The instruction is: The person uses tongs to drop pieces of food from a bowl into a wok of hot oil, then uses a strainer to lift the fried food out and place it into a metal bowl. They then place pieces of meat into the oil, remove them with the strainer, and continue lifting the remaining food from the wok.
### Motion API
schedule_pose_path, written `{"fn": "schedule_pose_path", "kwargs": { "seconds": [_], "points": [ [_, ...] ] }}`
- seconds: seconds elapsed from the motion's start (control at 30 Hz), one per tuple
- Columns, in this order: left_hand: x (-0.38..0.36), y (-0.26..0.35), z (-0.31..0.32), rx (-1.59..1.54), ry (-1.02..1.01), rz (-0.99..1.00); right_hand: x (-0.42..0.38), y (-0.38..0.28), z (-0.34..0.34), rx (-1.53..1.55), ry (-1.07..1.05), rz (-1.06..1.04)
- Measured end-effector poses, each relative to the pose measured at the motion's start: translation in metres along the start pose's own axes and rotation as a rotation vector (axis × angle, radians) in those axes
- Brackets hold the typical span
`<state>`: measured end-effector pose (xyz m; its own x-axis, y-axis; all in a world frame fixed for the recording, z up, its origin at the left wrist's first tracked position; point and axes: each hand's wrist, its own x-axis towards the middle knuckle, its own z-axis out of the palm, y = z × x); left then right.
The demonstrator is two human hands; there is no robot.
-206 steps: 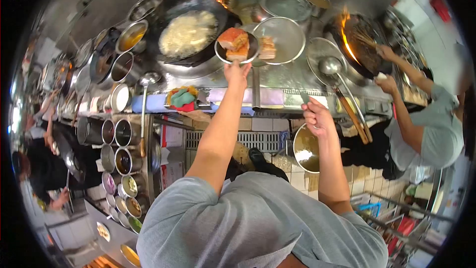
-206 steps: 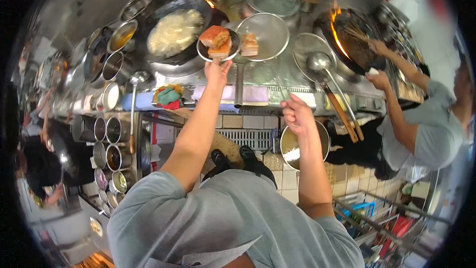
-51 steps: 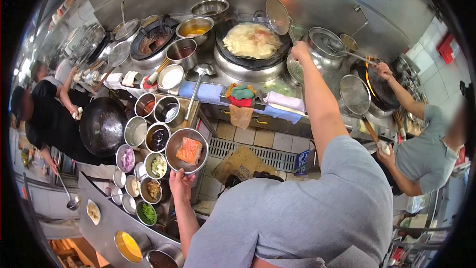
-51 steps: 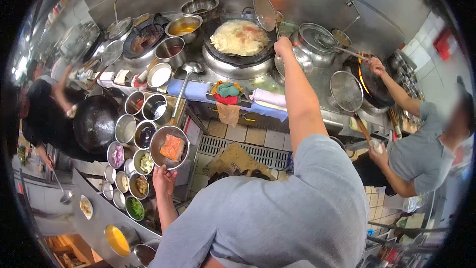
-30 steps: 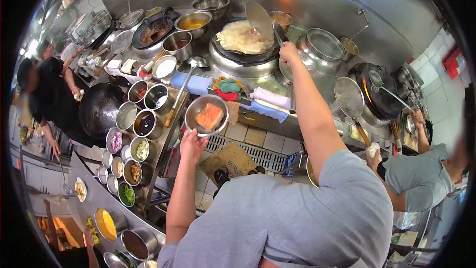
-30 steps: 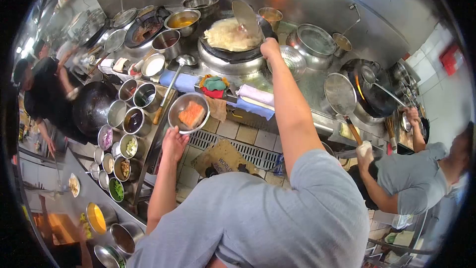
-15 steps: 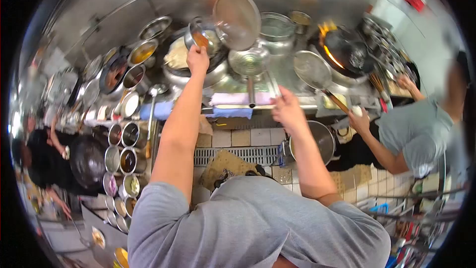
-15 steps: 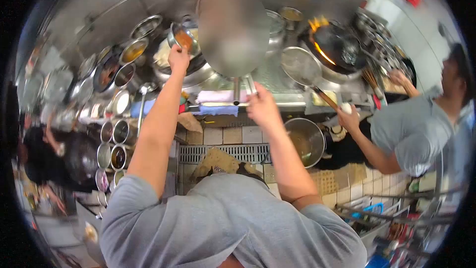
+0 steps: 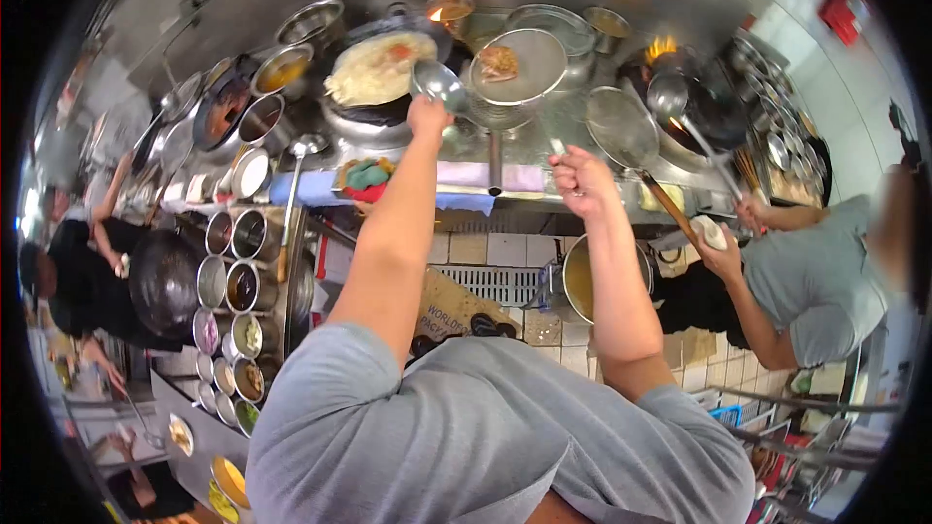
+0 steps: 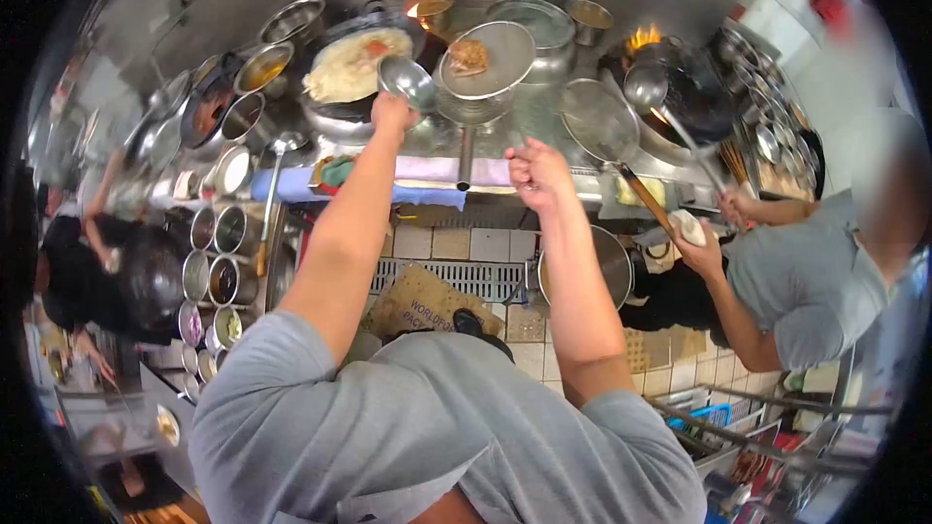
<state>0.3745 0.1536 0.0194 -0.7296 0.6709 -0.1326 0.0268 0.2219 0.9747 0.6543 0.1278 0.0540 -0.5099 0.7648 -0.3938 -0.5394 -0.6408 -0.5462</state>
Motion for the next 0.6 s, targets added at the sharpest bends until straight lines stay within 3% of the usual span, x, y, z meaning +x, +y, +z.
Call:
{"fn": "schedule_pose_path", "kwargs": {
  "seconds": [0.07,0.13,0.2,0.3,0.6],
  "points": [
    [-0.010,-0.045,-0.034,-0.344,-0.085,-0.044,0.011,-0.004,0.018,-0.015,-0.006,0.012],
    [-0.053,-0.066,-0.082,-0.512,-0.193,-0.018,0.033,-0.008,0.036,0.033,-0.124,0.067],
    [-0.097,-0.078,-0.133,-0.533,-0.240,-0.121,0.069,0.004,0.060,0.071,-0.132,0.085],
    [-0.149,-0.102,-0.205,-0.560,-0.162,-0.188,0.104,0.032,0.111,0.154,-0.160,0.174],
    [-0.237,-0.214,-0.374,-0.698,0.153,-0.296,0.187,0.140,0.216,-0.017,0.068,-0.107]
  ]
}}
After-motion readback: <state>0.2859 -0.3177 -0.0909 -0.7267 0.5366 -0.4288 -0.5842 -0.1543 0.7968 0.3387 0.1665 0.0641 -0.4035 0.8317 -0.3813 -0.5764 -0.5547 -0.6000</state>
